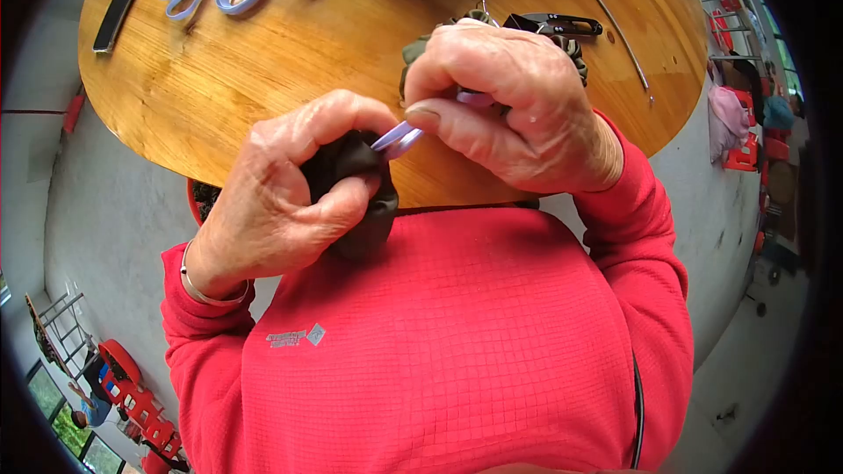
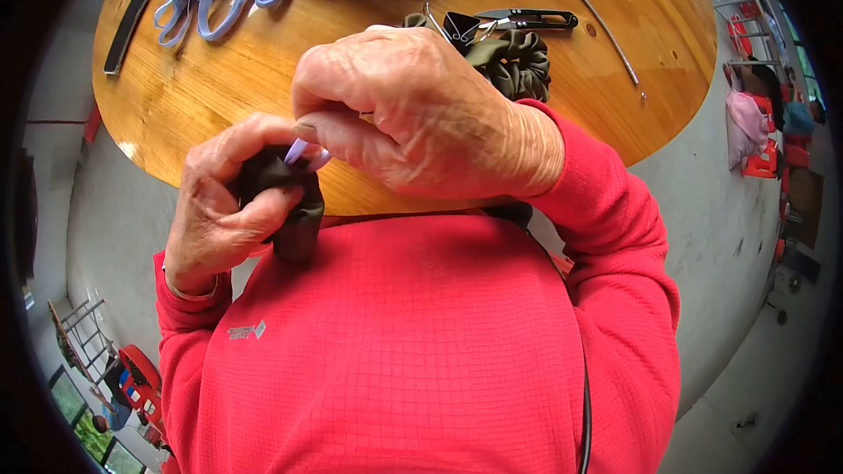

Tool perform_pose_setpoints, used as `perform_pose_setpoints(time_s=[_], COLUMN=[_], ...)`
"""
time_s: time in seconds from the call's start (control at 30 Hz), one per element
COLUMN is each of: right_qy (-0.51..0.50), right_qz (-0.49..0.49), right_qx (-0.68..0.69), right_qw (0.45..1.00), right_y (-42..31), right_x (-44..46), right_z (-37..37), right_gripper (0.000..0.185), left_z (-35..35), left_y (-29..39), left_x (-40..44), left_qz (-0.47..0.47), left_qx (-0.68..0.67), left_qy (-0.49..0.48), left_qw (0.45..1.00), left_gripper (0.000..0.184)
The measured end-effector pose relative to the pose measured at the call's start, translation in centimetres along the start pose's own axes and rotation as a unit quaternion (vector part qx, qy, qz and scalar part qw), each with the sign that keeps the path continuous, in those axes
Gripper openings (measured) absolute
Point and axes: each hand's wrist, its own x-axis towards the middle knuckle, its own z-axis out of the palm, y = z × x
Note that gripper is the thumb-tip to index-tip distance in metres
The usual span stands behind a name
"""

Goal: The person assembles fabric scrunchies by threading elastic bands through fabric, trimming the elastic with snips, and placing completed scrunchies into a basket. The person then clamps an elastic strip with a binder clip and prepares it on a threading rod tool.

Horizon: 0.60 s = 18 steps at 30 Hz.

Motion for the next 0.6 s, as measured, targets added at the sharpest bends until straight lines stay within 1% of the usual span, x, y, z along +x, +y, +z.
perform_pose_setpoints(time_s=[0.03,0.1,0.13,0.17,0.3,0.33,0.43,0.47,0.57,0.6], right_qy=[0.0,-0.008,-0.003,-0.012,-0.029,-0.06,-0.09,-0.163,-0.163,-0.166], right_qz=[-0.002,-0.012,-0.035,-0.038,-0.014,-0.019,-0.007,0.04,-0.004,-0.006], right_qx=[0.0,0.007,0.013,0.024,0.032,0.029,-0.072,-0.082,-0.128,-0.158], right_qw=[1.0,1.0,0.999,0.999,0.999,0.998,0.993,0.982,0.978,0.973], right_y=[0.0,-0.1,0.3,0.3,1.5,1.9,1.5,1.3,1.7,1.7], right_x=[0.1,0.4,0.6,0.4,-0.1,-0.2,-0.8,-1.0,-1.3,-1.3], right_z=[0.0,0.2,0.8,0.9,0.5,-0.2,-1.5,-2.1,-1.5,-1.2], right_gripper=[0.009,0.009,0.009,0.009,0.014,0.023,0.034,0.043,0.047,0.048], left_z=[0.5,0.7,0.5,0.7,0.5,0.5,-0.1,-0.4,-0.4,-0.4], left_y=[0.0,0.3,0.4,0.6,0.5,1.1,0.5,0.7,0.7,0.5], left_x=[0.1,0.0,-0.2,-0.5,0.3,0.5,0.4,0.5,0.7,0.9], left_qz=[0.023,-0.003,-0.044,-0.097,-0.09,-0.097,-0.104,-0.132,-0.16,-0.152], left_qx=[-0.024,-0.08,-0.095,-0.132,-0.037,-0.045,-0.098,-0.112,-0.16,-0.147], left_qy=[0.026,0.034,0.016,-0.004,-0.106,-0.103,-0.083,-0.074,-0.044,-0.058], left_qw=[0.999,0.996,0.994,0.986,0.99,0.989,0.986,0.982,0.973,0.976], left_gripper=[0.019,0.017,0.016,0.015,0.015,0.015,0.02,0.022,0.022,0.017])
